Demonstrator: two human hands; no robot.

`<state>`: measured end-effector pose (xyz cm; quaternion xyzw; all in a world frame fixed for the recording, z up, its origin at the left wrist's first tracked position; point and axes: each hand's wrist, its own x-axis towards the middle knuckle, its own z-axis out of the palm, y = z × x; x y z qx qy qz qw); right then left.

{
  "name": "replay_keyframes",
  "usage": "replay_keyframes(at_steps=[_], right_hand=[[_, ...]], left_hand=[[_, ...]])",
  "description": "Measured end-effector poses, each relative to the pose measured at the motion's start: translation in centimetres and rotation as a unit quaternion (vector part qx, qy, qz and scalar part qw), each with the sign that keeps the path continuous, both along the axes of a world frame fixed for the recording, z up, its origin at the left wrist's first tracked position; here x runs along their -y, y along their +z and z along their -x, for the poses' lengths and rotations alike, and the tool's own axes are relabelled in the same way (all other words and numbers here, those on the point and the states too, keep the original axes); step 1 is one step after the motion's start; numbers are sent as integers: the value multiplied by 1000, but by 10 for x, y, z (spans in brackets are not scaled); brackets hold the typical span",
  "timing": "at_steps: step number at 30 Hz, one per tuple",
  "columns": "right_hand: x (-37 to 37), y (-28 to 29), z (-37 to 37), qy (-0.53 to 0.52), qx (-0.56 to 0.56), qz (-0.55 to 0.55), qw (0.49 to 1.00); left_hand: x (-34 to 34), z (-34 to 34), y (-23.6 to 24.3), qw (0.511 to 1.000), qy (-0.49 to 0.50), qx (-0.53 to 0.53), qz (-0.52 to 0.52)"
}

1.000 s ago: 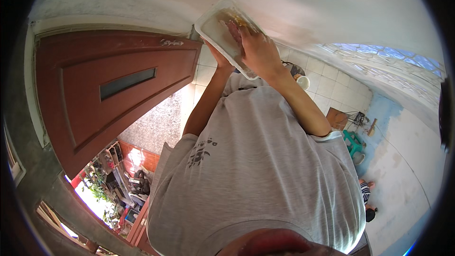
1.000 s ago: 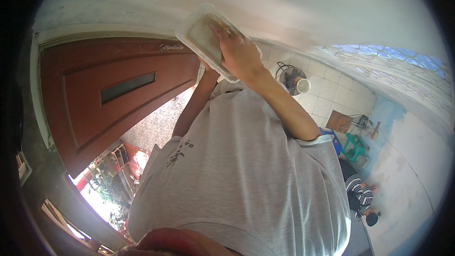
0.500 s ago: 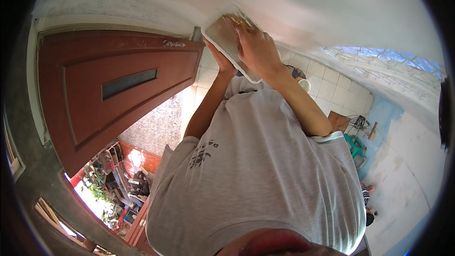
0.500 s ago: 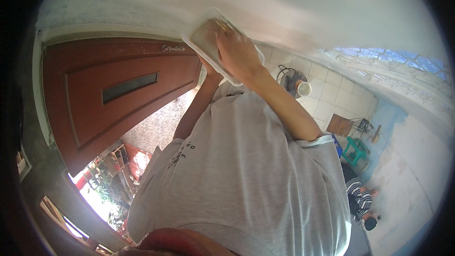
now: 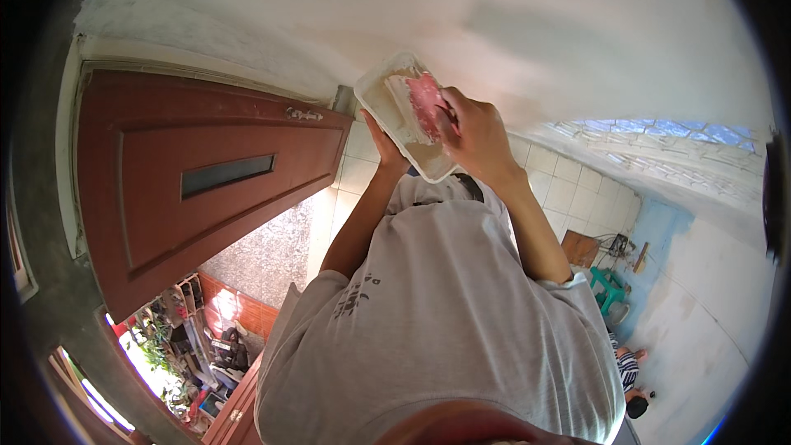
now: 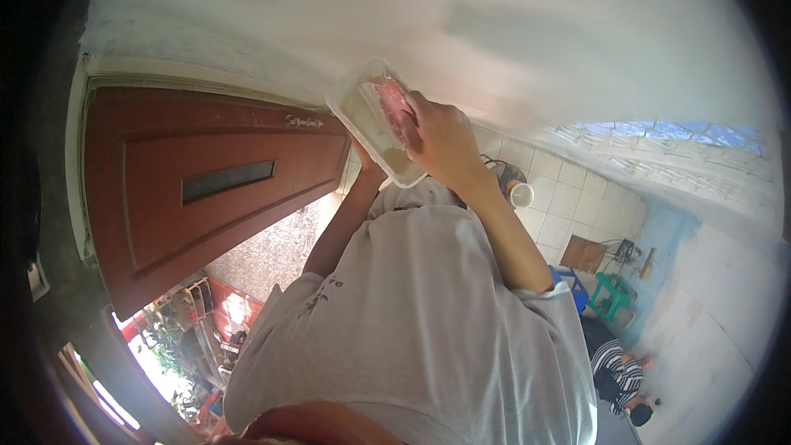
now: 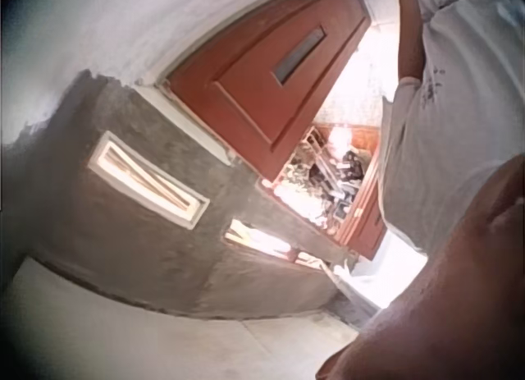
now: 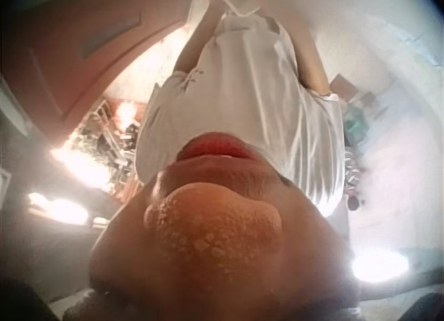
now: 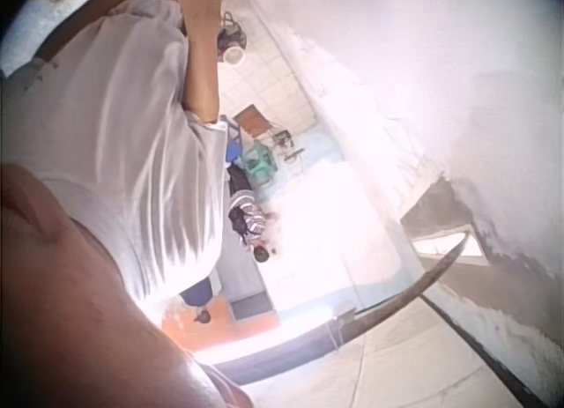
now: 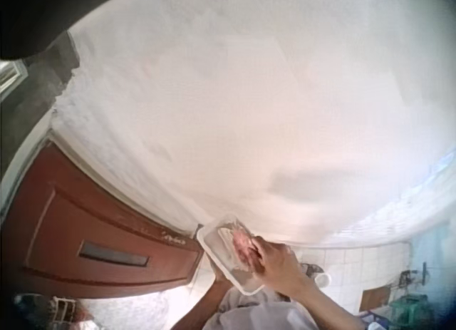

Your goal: The person applies plaster to an interior wall using a hand tool. The person repeatedly loads a red scraper with white plaster from a plastic container and spreads it onto the wall's surface.

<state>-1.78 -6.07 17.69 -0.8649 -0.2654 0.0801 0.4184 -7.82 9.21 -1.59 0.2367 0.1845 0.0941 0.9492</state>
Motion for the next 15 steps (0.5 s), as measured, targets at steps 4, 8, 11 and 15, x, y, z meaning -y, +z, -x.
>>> replay_keyframes(at_steps=[4,8,11,15], right_hand=[[11,17,3,-52,14,-65,996],[11,5,9,-83,35,-101,991],[8,-12,13,-59,102,-23,993],[4,-20,11,82,74,119,987]], left_hand=[[-5,-5,-3,999,-14,4,36],[-2,-11,-3,999,-29,21,38],[3,-16,-2,998,-32,29,43],[6,-17,-3,997,-80,12,13]])
